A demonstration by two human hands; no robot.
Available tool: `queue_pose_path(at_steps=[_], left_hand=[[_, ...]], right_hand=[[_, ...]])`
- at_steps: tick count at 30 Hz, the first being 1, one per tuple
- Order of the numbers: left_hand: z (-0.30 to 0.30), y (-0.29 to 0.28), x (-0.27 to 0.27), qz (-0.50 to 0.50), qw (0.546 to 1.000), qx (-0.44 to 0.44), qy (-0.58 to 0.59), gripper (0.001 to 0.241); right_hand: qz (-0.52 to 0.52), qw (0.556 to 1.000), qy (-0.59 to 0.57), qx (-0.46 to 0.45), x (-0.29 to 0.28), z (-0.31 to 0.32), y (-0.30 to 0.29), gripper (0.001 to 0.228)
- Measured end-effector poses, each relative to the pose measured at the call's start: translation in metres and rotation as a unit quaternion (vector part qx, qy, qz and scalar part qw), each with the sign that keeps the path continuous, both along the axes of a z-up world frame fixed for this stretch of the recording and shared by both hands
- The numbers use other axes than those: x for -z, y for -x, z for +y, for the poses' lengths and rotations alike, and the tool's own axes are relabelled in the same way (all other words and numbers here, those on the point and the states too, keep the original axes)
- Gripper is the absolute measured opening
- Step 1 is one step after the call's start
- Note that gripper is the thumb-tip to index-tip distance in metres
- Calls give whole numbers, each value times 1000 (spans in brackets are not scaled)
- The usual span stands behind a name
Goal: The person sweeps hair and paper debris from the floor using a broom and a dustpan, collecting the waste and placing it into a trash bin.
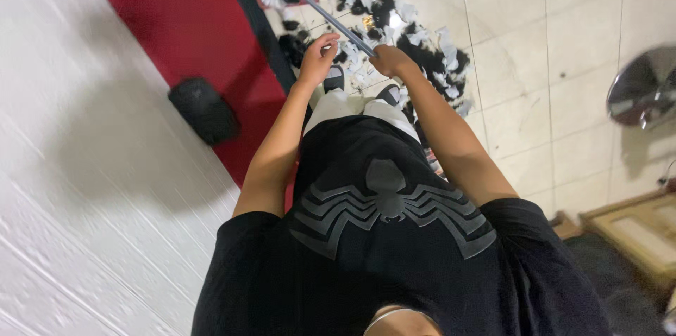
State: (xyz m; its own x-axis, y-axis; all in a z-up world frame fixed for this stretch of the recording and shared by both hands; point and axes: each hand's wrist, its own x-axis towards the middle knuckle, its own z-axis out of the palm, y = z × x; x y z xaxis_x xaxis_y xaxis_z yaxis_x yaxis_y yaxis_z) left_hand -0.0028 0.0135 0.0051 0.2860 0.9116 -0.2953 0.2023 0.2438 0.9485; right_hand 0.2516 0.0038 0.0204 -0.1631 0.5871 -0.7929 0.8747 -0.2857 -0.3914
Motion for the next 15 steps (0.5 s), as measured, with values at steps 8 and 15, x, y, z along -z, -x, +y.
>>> queue_pose_path(at_steps=[8, 15], left_hand=[[17, -60, 6, 12, 987, 158, 14, 28], [0, -133, -1, -34, 963, 267, -10, 26]], right_hand=[[43, 972, 0, 232, -77, -63, -53, 48], [36, 947, -38, 317, -75, -163, -117, 40]])
